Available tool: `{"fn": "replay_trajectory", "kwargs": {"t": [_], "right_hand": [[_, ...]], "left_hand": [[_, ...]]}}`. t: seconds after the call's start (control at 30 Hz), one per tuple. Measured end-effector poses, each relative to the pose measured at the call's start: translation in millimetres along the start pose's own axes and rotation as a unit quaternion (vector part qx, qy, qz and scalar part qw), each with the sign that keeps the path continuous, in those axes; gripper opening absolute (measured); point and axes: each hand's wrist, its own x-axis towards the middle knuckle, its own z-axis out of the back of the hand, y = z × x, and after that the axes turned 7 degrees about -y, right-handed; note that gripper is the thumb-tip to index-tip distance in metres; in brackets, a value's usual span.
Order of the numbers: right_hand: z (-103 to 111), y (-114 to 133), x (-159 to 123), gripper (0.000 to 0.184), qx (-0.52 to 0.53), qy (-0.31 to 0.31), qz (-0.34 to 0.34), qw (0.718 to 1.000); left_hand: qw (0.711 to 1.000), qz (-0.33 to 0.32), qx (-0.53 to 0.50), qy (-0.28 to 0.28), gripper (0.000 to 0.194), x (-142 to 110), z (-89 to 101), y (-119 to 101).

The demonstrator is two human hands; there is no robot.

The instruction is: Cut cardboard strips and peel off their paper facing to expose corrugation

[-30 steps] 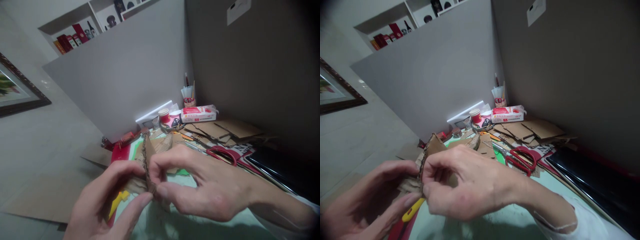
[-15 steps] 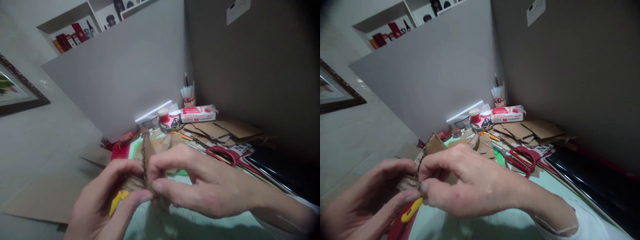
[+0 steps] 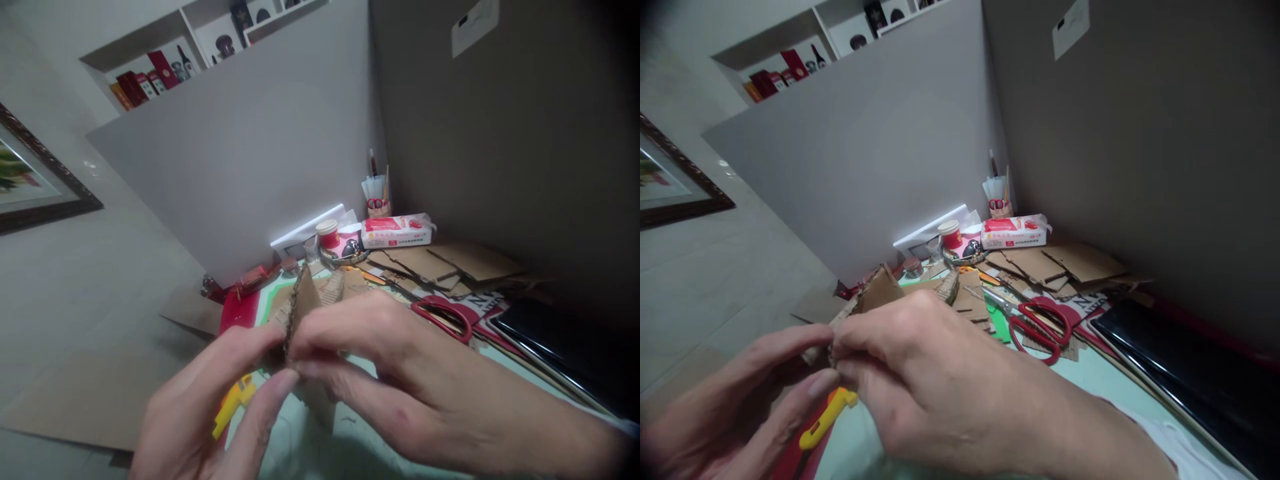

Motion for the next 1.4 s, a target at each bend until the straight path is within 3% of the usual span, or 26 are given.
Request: {"fn": "replay_trajectory", "kwargs": {"t": [0.1,0.27,0.5,0.7,0.9,1.07,1.27,1.4], "right_hand": [[-1.2,-0.1,1.3,0.017,-0.001,-0.01,0.011,1.0],[-2.4,1.2,2.6,0.021,-0.011,-0.034,0.013,0.999],[-3.4,0.3,0.8,0.02,-0.025,-0.018,0.011,0.999],[-13.3,2.6,-0.5,0.019,-0.057,-0.012,-0.01,0.998],[-15.6,6.2,-3.1,0.017,-0.049,-0.022,-0.021,0.998],[-11.1,7.5,-1.9,0.017,-0.038,-0.02,-0.008,0.999],[-14.2,8.6,-3.6,0.017,-0.038,-0.022,-0.021,0.999],[-18.7,10.0,-6.1,0.014,-0.041,-0.042,-0.056,0.997]], "left_hand": [[0.999,-0.004,-0.019,-0.029,0.016,-0.8,-7.6,0.1],[0.99,-0.114,0.006,-0.08,0.023,-2.6,-17.5,6.9],[0.991,-0.114,0.035,-0.063,0.013,-2.8,-17.3,2.7],[0.982,-0.149,0.087,-0.078,0.021,-1.9,-14.3,-1.0],[0.975,-0.2,0.062,-0.076,0.037,1.1,-13.9,4.5],[0.977,-0.198,0.065,-0.037,0.032,1.5,-11.1,2.7],[0.975,-0.183,0.097,-0.076,0.034,-6.0,-9.4,7.7],[0.976,-0.164,0.124,-0.07,0.021,-9.0,-11.5,3.2]]}}
